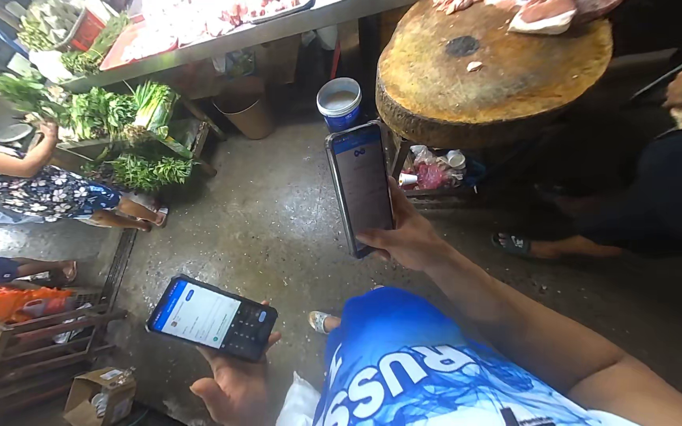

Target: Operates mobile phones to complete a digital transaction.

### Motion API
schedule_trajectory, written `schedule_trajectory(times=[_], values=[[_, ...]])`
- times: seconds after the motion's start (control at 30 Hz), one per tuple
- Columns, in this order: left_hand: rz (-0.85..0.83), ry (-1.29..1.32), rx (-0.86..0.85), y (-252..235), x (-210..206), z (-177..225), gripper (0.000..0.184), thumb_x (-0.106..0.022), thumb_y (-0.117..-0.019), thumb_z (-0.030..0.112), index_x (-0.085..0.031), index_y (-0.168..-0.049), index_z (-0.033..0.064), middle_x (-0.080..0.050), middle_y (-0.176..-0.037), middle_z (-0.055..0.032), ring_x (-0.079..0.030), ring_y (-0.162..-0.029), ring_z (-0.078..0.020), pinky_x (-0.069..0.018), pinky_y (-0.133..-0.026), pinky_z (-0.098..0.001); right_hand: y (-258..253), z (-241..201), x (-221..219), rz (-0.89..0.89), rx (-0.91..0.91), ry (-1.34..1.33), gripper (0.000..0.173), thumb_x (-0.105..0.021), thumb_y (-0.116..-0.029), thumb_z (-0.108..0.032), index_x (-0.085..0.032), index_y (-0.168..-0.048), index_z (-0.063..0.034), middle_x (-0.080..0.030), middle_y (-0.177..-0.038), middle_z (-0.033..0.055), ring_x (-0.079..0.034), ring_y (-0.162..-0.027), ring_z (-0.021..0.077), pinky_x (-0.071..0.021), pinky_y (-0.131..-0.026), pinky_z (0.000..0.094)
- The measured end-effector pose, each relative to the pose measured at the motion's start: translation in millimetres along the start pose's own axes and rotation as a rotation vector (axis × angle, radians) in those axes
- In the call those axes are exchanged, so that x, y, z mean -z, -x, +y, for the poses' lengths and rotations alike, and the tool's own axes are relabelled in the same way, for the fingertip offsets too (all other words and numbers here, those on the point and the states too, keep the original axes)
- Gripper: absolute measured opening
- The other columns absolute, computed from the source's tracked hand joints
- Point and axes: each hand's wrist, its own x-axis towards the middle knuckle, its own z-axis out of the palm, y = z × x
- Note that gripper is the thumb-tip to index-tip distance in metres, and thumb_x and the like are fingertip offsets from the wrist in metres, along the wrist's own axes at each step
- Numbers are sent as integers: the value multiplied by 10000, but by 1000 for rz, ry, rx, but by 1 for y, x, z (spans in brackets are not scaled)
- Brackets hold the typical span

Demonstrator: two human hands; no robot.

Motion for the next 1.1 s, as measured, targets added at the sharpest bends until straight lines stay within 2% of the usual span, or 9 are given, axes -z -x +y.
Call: schedule_trajectory(times=[0.07,0.23,0.5,0.7,0.83,1.1], values=[[-8,-8,-3,-1,0,0,831,-607,-847,725,-290,-1558,433,-552,-1483,-122,-592,-1294,-390,-622,-821,-529,-1,1,3,-18,15,-14,740,-827,-793,-107,-424,-1379,-311,-701,-1019,45,-646,-607,114,-519,-454,204],[-15,-15,4,-4,0,-1,839,-599,-842,735,-292,-1559,427,-554,-1483,-118,-590,-1299,-385,-623,-811,-536,-1,1,10,-135,69,-27,768,-818,-808,-127,-365,-1403,-304,-697,-1064,38,-674,-700,120,-561,-552,224],[6,-48,8,-7,-5,0,852,-617,-825,735,-308,-1553,417,-563,-1477,-107,-605,-1285,-371,-626,-816,-519,0,2,12,-171,86,-44,831,-765,-828,-83,-287,-1462,-327,-684,-1134,13,-702,-795,131,-603,-639,260],[-4,-21,27,-6,-2,-1,852,-625,-832,724,-288,-1557,430,-550,-1487,-114,-599,-1286,-383,-620,-824,-528,-2,7,17,-222,88,-80,795,-717,-844,-36,-307,-1451,-347,-671,-1161,26,-694,-813,140,-593,-643,252],[6,-21,27,-4,-2,-1,860,-636,-826,722,-290,-1554,422,-542,-1494,-115,-595,-1290,-383,-622,-817,-529,-2,11,19,-253,97,-92,765,-672,-859,-65,-296,-1459,-357,-661,-1178,14,-684,-822,134,-582,-648,249],[63,-41,50,6,3,-8,881,-620,-823,740,-246,-1561,437,-564,-1474,-104,-611,-1273,-377,-625,-816,-529,2,13,19,-256,106,-53,761,-665,-862,-70,-276,-1465,-325,-657,-1168,24,-685,-809,149,-581,-612,263]])
